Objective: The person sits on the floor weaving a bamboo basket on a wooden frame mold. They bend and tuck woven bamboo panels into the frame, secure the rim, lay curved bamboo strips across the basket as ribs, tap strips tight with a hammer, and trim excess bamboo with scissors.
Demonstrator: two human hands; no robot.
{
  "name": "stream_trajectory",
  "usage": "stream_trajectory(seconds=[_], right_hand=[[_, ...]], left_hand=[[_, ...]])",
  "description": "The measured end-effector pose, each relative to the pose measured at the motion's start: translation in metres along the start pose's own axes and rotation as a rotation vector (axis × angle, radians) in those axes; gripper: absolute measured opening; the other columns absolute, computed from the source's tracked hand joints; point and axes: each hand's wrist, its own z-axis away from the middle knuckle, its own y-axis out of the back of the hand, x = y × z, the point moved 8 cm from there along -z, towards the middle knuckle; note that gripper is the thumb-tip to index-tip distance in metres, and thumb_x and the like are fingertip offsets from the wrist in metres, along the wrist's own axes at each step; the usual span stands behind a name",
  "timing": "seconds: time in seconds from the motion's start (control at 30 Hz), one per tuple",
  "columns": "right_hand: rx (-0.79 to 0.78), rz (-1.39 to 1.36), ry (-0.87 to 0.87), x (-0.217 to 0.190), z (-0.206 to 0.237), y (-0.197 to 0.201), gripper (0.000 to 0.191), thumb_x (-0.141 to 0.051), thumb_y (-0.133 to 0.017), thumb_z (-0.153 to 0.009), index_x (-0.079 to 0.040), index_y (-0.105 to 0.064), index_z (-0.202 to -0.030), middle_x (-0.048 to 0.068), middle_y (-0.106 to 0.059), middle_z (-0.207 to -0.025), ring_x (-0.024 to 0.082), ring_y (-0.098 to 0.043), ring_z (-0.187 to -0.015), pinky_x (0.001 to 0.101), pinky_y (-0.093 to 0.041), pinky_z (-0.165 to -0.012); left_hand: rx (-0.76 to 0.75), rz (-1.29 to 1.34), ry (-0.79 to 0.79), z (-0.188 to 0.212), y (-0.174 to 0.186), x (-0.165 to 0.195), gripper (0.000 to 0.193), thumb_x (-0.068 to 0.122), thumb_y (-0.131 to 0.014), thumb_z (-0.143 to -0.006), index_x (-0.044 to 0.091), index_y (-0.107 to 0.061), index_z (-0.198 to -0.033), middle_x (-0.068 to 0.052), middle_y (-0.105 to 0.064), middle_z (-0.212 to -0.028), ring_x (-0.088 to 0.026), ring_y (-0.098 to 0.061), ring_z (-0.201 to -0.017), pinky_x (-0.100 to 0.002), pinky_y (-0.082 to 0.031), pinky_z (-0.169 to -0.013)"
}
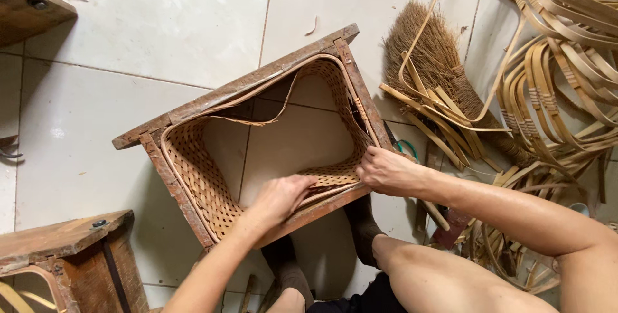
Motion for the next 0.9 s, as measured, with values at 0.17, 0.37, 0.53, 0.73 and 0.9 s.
stream_trajectory(seconds=[0.17, 0.37, 0.53, 0.73, 0.9], right_hand=[[-0.208, -0.458, 0.03, 0.01, -0.028, 0.018, 0.072, -0.066, -0.066, -0.083, 0.0, -0.064, -0.113, 0.014, -0.072, -0.099, 0.03, -0.069, -0.092, 0.0423, -0.051, -0.093], [0.35, -0.956, -0.089, 0.067, -0.161, 0.065, 0.06, -0.046, -0.059, -0.099, 0.006, -0.058, -0.131, 0.029, -0.067, -0.118, 0.041, -0.066, -0.107, 0.0525, -0.052, -0.095], [0.494, -1.054, -0.075, 0.09, -0.211, 0.055, 0.039, -0.02, -0.059, -0.093, -0.002, -0.065, -0.127, 0.026, -0.07, -0.116, 0.042, -0.066, -0.107, 0.0508, -0.053, -0.094], [0.467, -1.033, -0.288, 0.1, -0.221, 0.038, 0.031, -0.024, -0.065, -0.094, -0.001, -0.062, -0.115, 0.023, -0.069, -0.106, 0.039, -0.067, -0.095, 0.0512, -0.053, -0.087], [0.277, -1.111, -0.171, 0.097, -0.224, 0.035, 0.025, -0.027, -0.064, -0.097, -0.006, -0.069, -0.109, 0.019, -0.073, -0.111, 0.032, -0.071, -0.099, 0.0467, -0.056, -0.087]], left_hand=[[0.596, -0.42, -0.048, -0.013, 0.119, -0.026, 0.113, 0.061, -0.08, -0.075, 0.01, -0.025, -0.158, -0.022, -0.02, -0.164, -0.037, -0.028, -0.15, -0.065, -0.022, -0.122], [0.616, -0.727, 0.122, -0.05, 0.16, -0.063, 0.143, 0.08, -0.083, -0.058, 0.004, -0.017, -0.159, -0.02, -0.034, -0.147, -0.036, -0.039, -0.134, -0.061, -0.032, -0.114], [0.552, -0.843, 0.108, -0.059, 0.16, -0.078, 0.141, 0.078, -0.086, -0.057, 0.002, -0.025, -0.159, -0.014, -0.047, -0.126, -0.028, -0.052, -0.105, -0.047, -0.045, -0.089], [0.466, -0.767, 0.095, -0.071, 0.162, -0.095, 0.135, 0.075, -0.087, -0.061, 0.003, -0.03, -0.159, -0.013, -0.049, -0.122, -0.027, -0.054, -0.099, -0.043, -0.046, -0.081], [0.677, -0.873, 0.02, -0.051, 0.174, -0.046, 0.132, 0.07, -0.084, -0.044, 0.007, -0.03, -0.148, -0.016, -0.049, -0.137, -0.029, -0.055, -0.126, -0.06, -0.044, -0.105]])
